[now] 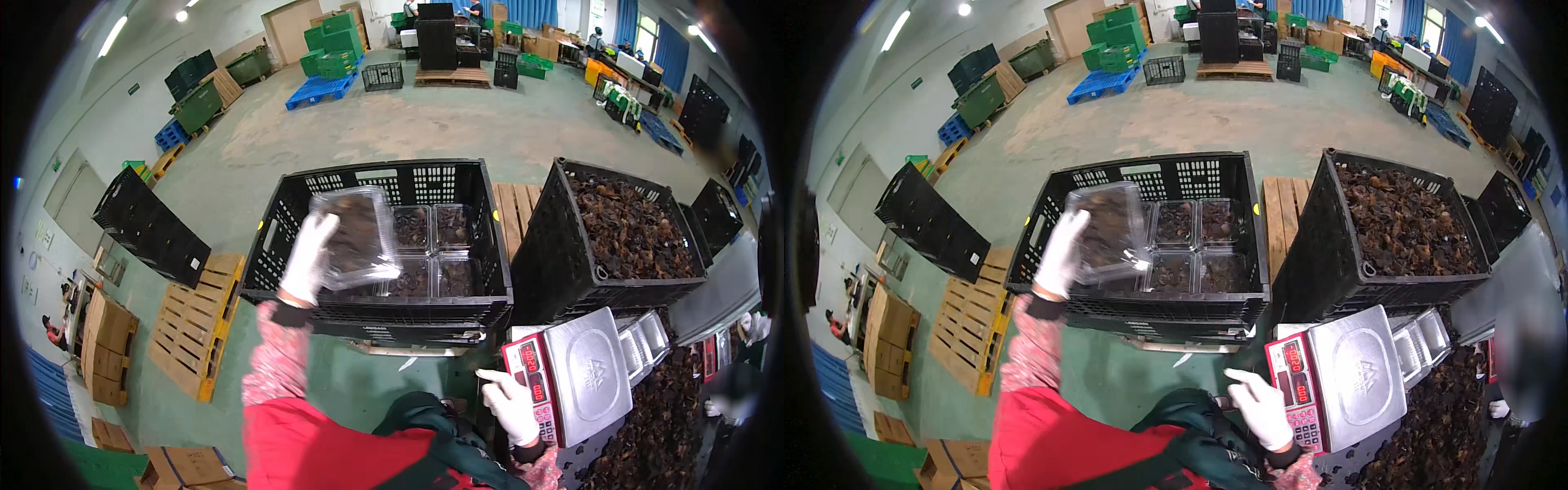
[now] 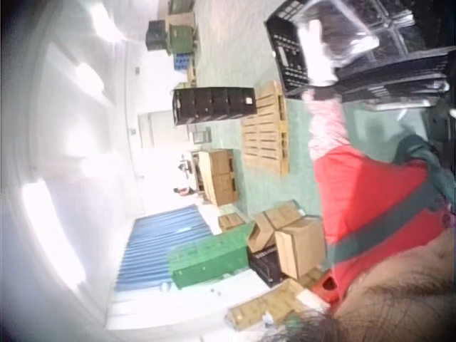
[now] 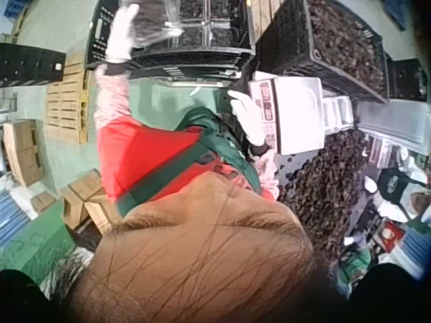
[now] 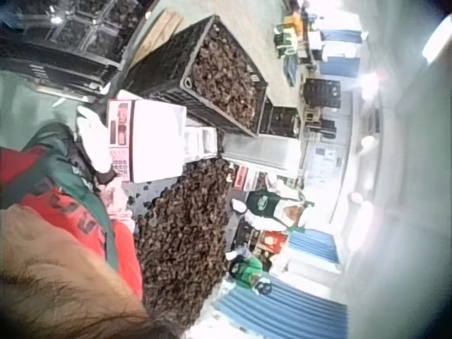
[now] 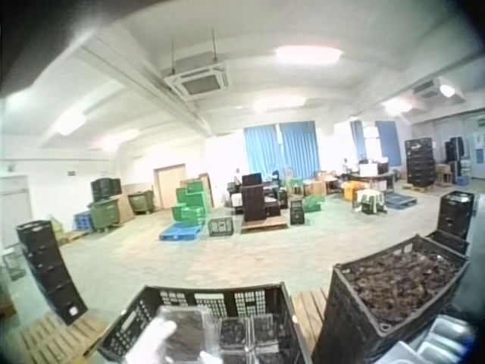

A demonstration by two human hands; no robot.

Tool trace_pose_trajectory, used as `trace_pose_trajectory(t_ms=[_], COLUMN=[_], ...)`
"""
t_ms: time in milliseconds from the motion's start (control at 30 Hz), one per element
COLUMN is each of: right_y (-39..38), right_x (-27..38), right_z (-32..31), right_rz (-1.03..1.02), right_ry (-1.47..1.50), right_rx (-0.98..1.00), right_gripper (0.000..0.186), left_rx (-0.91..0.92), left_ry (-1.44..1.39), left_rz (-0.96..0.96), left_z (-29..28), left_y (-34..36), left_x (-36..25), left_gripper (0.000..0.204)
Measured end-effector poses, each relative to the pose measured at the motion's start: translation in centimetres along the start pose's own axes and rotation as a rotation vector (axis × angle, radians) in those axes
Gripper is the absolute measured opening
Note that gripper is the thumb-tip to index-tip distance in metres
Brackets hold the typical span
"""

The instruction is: The person repeatedly scoops dark dried mushrooms from a large pile on a table, places them on a digital scale, and then transfers the weighed mushrooms into clear plastic containers. The containers are then placed into black crates.

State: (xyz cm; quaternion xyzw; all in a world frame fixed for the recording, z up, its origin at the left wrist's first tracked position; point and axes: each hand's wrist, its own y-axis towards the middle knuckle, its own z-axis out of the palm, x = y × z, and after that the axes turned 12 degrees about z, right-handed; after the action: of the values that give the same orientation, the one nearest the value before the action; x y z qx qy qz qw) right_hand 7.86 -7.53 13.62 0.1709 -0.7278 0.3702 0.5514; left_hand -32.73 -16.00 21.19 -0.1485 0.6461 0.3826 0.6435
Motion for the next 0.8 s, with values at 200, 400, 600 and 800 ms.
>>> trace_pose_trajectory(t_ms=[200,400,600,800], right_y=[-0.2,-1.7,-4.3,-9.8], right_x=[-5.0,-7.1,-9.3,-12.4], right_z=[-5.0,-7.9,-9.2,-9.1], right_rz=[0.237,0.253,0.198,0.023], right_ry=[0.277,0.507,0.604,0.755], right_rx=[-0.154,-0.406,-0.521,-0.605], right_gripper=[0.021,0.024,0.022,0.021], left_rx=[0.233,0.729,1.045,0.389], left_ry=[0.137,1.433,1.748,0.239], left_rz=[-0.348,-1.048,-0.855,0.111], left_z=[-19.9,-20.8,-15.1,13.3], left_y=[4.6,4.6,7.5,2.5], left_x=[5.2,12.9,13.5,2.1], left_gripper=[0.038,0.094,0.059,0.030])
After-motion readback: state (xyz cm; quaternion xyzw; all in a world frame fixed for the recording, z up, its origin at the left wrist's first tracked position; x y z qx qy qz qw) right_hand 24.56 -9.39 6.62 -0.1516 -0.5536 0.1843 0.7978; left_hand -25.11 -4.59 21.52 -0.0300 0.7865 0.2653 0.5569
